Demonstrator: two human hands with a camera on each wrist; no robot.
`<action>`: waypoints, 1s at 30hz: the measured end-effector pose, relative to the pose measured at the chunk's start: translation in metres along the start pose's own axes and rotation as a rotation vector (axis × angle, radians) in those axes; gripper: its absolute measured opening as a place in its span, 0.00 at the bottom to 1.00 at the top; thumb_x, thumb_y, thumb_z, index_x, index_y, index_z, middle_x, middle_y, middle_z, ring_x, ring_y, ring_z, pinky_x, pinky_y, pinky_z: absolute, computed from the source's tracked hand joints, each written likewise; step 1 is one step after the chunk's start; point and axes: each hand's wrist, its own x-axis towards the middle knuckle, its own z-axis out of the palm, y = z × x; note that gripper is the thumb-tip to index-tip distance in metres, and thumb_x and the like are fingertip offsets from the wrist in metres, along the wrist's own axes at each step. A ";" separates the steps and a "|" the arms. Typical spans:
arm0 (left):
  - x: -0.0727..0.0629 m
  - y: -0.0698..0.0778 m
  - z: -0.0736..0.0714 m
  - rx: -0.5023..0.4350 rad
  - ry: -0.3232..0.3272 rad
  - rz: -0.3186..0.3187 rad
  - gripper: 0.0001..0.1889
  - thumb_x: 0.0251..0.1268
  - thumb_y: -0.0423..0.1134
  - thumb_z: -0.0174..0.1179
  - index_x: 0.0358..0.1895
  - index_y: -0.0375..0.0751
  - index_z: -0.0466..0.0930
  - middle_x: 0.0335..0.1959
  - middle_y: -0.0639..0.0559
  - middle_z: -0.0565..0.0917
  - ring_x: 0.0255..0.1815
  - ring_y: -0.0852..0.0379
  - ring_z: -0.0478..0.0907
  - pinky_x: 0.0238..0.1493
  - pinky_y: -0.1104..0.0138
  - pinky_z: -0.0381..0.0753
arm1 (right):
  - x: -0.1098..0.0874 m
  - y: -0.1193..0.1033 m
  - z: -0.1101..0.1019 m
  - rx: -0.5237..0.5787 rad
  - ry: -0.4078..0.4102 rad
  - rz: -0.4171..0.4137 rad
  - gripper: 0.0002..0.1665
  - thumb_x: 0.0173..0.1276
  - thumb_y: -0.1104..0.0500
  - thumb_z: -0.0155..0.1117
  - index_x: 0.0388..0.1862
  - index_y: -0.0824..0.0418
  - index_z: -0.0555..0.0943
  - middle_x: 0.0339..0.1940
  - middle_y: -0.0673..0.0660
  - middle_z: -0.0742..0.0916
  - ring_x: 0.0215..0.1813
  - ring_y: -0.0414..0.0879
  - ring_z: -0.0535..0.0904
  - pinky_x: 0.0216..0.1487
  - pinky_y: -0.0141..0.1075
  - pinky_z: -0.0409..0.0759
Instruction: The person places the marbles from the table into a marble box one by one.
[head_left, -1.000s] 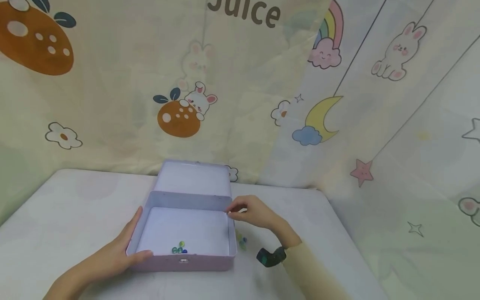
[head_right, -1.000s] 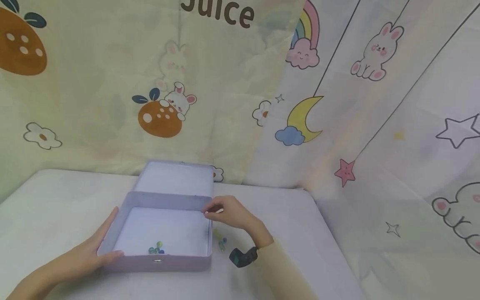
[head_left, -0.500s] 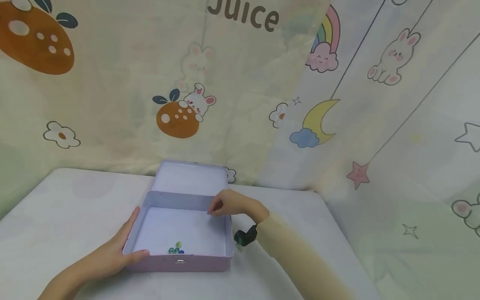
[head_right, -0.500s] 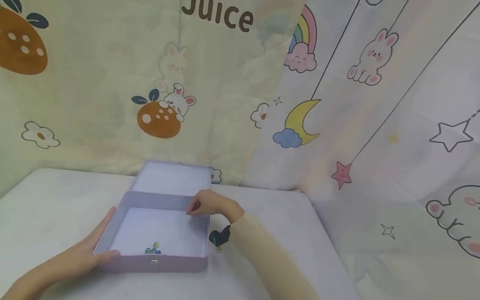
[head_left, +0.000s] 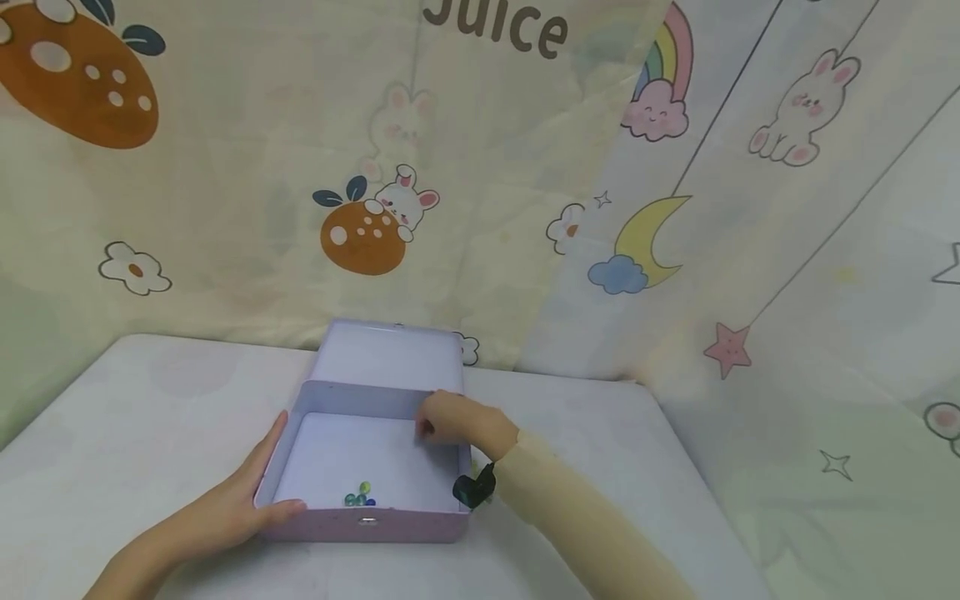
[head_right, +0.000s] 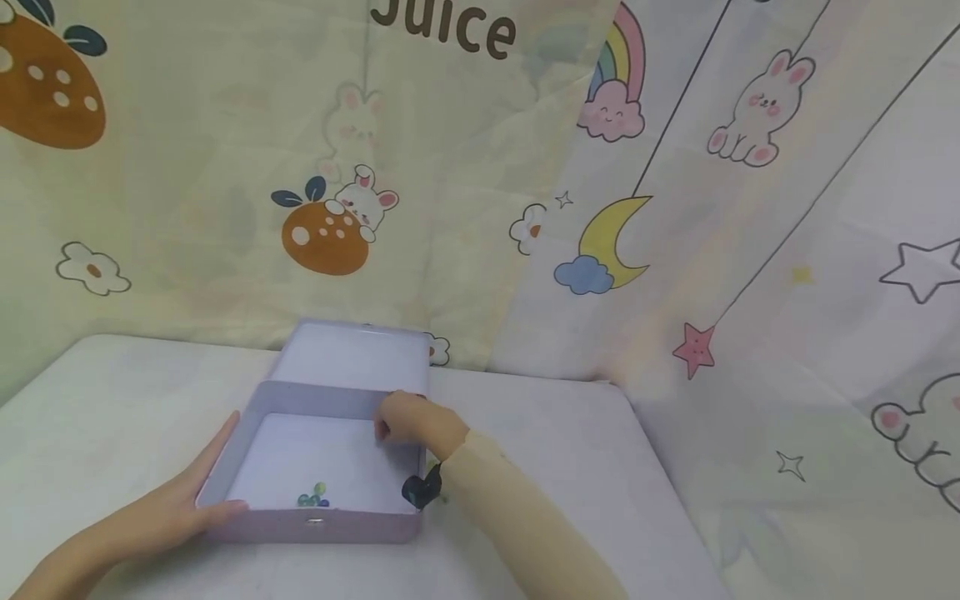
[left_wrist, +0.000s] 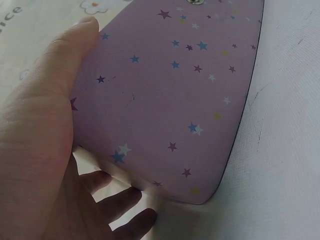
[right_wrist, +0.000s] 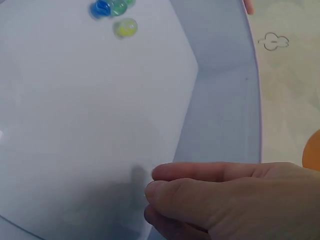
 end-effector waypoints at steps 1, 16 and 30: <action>0.000 0.000 0.000 -0.001 -0.001 -0.006 0.56 0.58 0.47 0.63 0.75 0.60 0.24 0.77 0.36 0.37 0.76 0.43 0.38 0.50 0.95 0.35 | 0.000 -0.001 0.001 -0.023 -0.008 -0.006 0.06 0.64 0.60 0.64 0.36 0.52 0.87 0.33 0.43 0.86 0.35 0.33 0.76 0.40 0.24 0.75; 0.004 -0.002 0.000 -0.035 -0.016 -0.028 0.57 0.56 0.46 0.64 0.75 0.63 0.24 0.77 0.36 0.35 0.73 0.29 0.40 0.65 0.83 0.37 | 0.003 -0.011 0.006 -0.015 -0.060 -0.064 0.06 0.64 0.61 0.65 0.35 0.50 0.87 0.33 0.41 0.86 0.36 0.31 0.77 0.42 0.22 0.76; 0.001 0.000 -0.002 -0.044 -0.021 -0.010 0.57 0.57 0.45 0.64 0.74 0.65 0.23 0.77 0.35 0.36 0.72 0.28 0.42 0.49 0.94 0.36 | -0.028 0.004 -0.019 0.320 0.174 -0.088 0.10 0.63 0.65 0.64 0.41 0.56 0.86 0.39 0.48 0.87 0.42 0.36 0.80 0.44 0.23 0.78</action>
